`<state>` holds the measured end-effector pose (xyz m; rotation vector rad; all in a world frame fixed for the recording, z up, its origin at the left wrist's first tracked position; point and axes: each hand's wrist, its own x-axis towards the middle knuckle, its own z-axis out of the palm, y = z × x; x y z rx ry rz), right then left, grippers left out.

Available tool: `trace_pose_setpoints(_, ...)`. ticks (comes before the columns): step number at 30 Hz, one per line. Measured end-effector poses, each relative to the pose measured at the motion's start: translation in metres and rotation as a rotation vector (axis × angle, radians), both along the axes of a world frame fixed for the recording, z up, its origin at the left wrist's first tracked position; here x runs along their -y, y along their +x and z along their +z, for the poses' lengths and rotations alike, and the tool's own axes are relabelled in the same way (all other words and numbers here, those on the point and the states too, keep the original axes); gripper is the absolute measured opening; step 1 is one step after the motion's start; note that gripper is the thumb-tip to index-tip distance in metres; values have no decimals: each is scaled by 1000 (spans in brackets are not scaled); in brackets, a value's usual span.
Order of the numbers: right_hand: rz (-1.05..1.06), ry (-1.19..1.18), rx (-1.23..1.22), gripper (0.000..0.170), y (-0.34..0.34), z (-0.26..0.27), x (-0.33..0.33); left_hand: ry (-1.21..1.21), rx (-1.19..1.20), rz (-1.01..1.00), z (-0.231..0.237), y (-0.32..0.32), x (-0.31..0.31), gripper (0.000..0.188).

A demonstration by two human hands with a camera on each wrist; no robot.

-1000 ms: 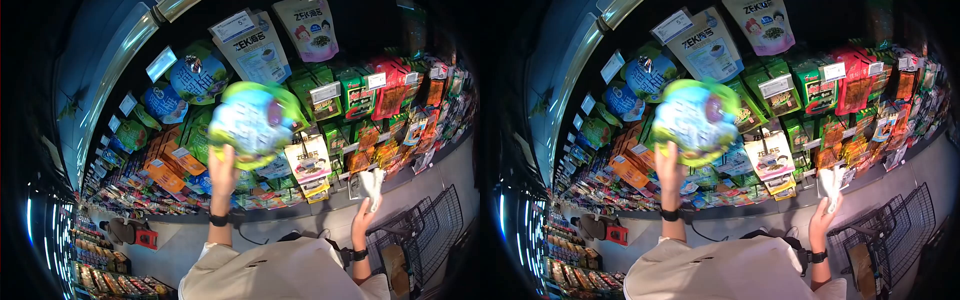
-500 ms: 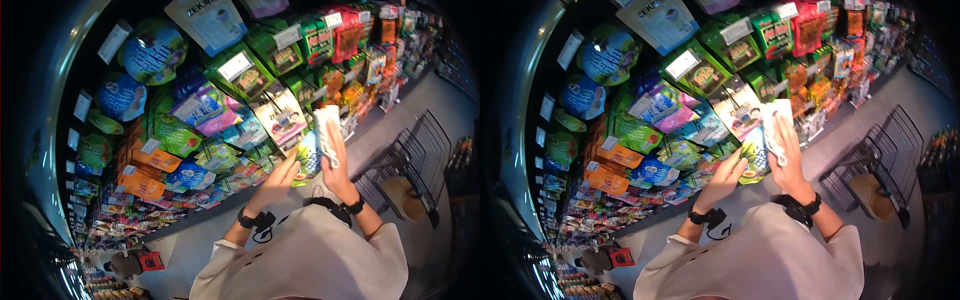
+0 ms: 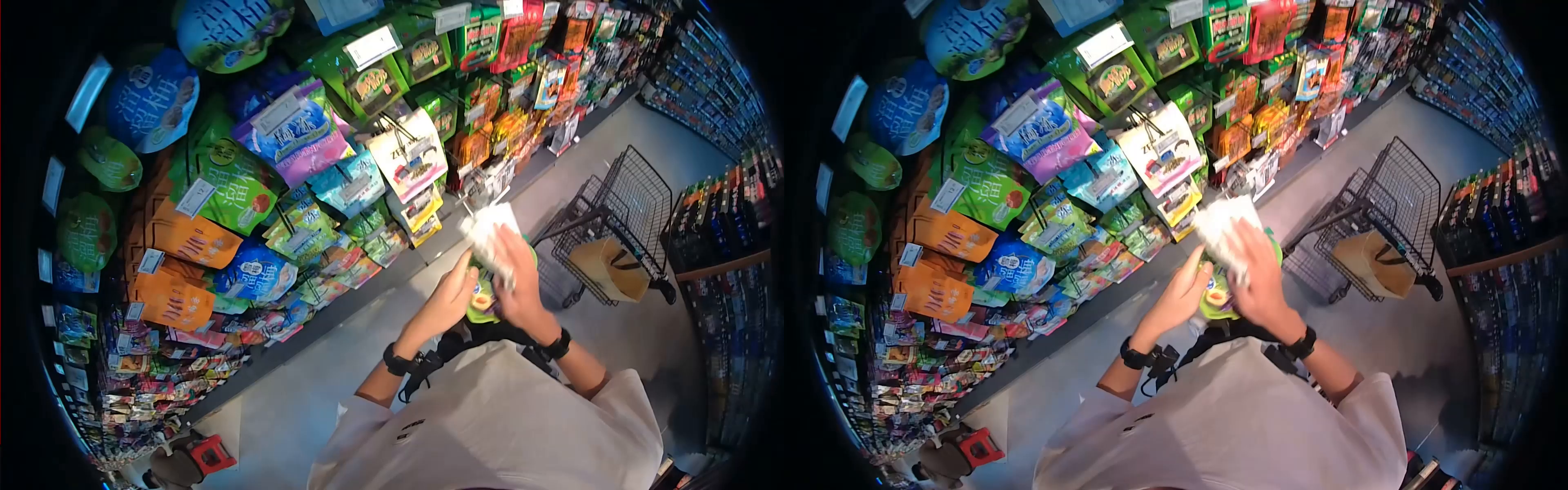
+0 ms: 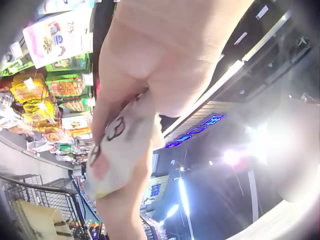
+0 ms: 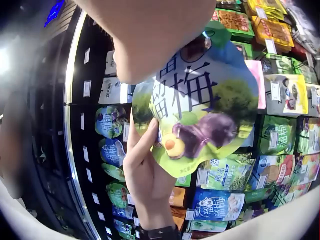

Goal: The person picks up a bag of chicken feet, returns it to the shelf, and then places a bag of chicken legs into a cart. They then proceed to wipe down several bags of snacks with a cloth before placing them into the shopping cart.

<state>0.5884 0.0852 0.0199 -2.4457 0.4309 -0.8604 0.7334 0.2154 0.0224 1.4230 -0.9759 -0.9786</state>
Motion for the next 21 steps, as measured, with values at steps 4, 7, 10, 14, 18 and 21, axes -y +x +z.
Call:
trace_pose_setpoints(4, 278, -157, -106, 52, -7, 35, -12, -392, 68, 207, -13, -2, 4, 35)
trace_pose_setpoints(7, 30, 247, 112, 51, -3, 18, 16, -41, 88, 149, 10, -6, 8, 42)
trace_pose_setpoints(10, -21, 326, 205, 52, -8, 13, 34, -71, 102, 252, 18, -21, 22, 41)
trace_pose_setpoints(14, 194, -165, 44, 56, -32, 31, 32, -370, 65, 437, -2, -21, 64, 34)
trace_pose_setpoints(18, 91, -34, 146, 59, -41, 11, 56, -338, 129, 359, 20, -25, 77, 32)
trace_pose_setpoints(21, 16, 356, 377, 56, -40, 0, 75, -288, 275, 353, 23, -33, 83, 34)
